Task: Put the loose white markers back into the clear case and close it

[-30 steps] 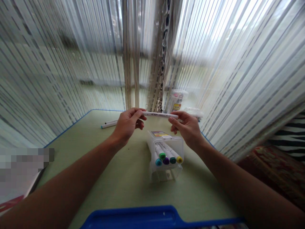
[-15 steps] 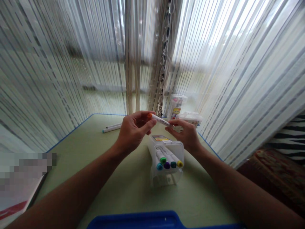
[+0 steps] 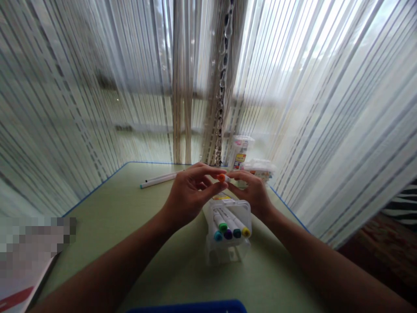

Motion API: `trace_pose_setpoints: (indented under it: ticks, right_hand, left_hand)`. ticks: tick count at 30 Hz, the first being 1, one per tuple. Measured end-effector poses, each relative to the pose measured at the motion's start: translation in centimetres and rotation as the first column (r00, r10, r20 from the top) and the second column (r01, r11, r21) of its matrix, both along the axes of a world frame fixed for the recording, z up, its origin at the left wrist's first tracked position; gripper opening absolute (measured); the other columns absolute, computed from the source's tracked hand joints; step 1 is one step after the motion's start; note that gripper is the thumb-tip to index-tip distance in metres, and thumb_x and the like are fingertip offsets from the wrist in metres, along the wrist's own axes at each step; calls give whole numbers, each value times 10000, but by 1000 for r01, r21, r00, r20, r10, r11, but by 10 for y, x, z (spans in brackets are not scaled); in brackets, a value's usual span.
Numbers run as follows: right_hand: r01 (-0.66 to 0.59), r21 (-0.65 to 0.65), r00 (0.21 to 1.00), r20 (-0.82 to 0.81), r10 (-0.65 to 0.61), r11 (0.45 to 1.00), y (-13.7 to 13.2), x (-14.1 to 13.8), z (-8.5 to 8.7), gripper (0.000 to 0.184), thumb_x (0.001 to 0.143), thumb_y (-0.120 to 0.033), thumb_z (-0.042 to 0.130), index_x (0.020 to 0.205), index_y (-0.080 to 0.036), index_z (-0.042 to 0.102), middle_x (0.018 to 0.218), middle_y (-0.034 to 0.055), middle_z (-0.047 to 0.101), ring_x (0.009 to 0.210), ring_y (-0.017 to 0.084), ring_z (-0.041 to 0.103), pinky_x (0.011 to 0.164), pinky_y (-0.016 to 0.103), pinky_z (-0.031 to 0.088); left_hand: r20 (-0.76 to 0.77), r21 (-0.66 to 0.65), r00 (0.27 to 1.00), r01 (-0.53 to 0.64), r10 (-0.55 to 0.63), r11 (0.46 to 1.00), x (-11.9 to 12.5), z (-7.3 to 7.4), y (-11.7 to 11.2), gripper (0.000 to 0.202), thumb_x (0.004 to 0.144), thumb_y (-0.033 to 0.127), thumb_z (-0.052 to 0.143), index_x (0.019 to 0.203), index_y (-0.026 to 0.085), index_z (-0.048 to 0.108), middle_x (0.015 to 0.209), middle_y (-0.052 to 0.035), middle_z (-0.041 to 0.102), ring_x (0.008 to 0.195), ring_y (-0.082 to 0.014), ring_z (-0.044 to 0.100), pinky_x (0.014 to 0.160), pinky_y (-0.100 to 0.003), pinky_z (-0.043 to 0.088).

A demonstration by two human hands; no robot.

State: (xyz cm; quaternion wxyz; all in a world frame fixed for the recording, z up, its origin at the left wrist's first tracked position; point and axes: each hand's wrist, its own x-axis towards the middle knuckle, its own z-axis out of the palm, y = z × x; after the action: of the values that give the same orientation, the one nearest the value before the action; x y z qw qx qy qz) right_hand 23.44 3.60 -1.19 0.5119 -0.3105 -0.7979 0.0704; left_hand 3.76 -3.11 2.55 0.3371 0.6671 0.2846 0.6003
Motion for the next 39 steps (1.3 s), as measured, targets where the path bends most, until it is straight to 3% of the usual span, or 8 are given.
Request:
trace_pose_setpoints:
  ticks: [5, 12, 16, 19, 22, 25, 33, 39]
  right_hand:
    - [3, -18, 1000, -4, -3, 1000, 0, 0, 0, 101, 820, -232, 739, 912, -196, 721, 912, 63, 753, 819, 213, 677, 758, 354, 531]
    - [12, -36, 999, -31, -13, 999, -3, -2, 1, 142, 785, -293, 764, 823, -203, 660, 875, 47, 732, 785, 196, 652, 727, 335, 510]
    - [80, -40, 997, 11, -80, 996, -5, -3, 1, 180, 764, -322, 775, 777, -199, 645, 638, -19, 609, 576, 138, 524, 569, 276, 425]
    - [12, -138, 1000, 1, -12, 990, -5, -3, -1, 177, 775, -322, 765, 802, -194, 646, 540, -58, 546, 483, 110, 490, 514, 251, 406]
    - [-104, -213, 994, -37, 98, 972, -6, -3, -2, 154, 801, -290, 743, 897, -186, 683, 692, 1, 693, 590, 145, 641, 595, 274, 509]
    - [-168, -236, 985, -78, 153, 957, -7, -4, -2, 167, 812, -261, 732, 955, -179, 703, 820, 47, 747, 707, 191, 722, 675, 321, 572]
    - [-173, -232, 982, -118, 148, 957, -11, -5, 5, 121, 794, -252, 737, 889, -185, 701, 839, 56, 746, 739, 202, 736, 680, 330, 607]
    - [-123, -187, 991, -83, 109, 975, -16, -6, 12, 73, 787, -209, 703, 859, -198, 696, 816, 39, 735, 706, 178, 712, 639, 299, 593]
  left_hand:
    - [-28, -2, 1000, -11, 11, 1000, 0, 3, -2, 262, 740, 199, 821, 997, 199, 769, 985, -41, 661, 681, -87, 613, 586, -205, 529]
    - [-48, -68, 998, -50, 47, 996, -1, 1, -1, 264, 747, 258, 818, 981, 166, 739, 794, -39, 697, 688, -137, 641, 612, -246, 554]
    - [-65, -21, 997, -48, 46, 999, 0, 1, -1, 239, 740, 260, 824, 950, 176, 747, 915, -56, 699, 715, -122, 631, 627, -233, 546]
    - [-98, 12, 995, -30, 31, 999, 0, 1, -2, 218, 792, 262, 781, 997, 192, 756, 1001, -75, 680, 788, -136, 637, 647, -233, 543]
    - [-158, 64, 987, -21, 31, 998, -1, 1, -2, 217, 836, 249, 738, 1049, 213, 758, 1051, -84, 668, 877, -161, 640, 672, -244, 534]
    - [-218, 125, 976, 2, 26, 992, -2, 1, -1, 228, 854, 217, 718, 1078, 230, 757, 1064, -77, 668, 904, -163, 632, 692, -256, 513]
    - [-263, 133, 964, 83, -45, 988, -4, 2, -1, 236, 877, 206, 689, 1098, 254, 756, 1081, -73, 678, 929, -170, 623, 726, -284, 509]
    - [-263, 115, 964, 77, -44, 990, -4, 2, -1, 236, 871, 218, 693, 1094, 260, 760, 1092, -81, 684, 945, -183, 632, 745, -298, 531]
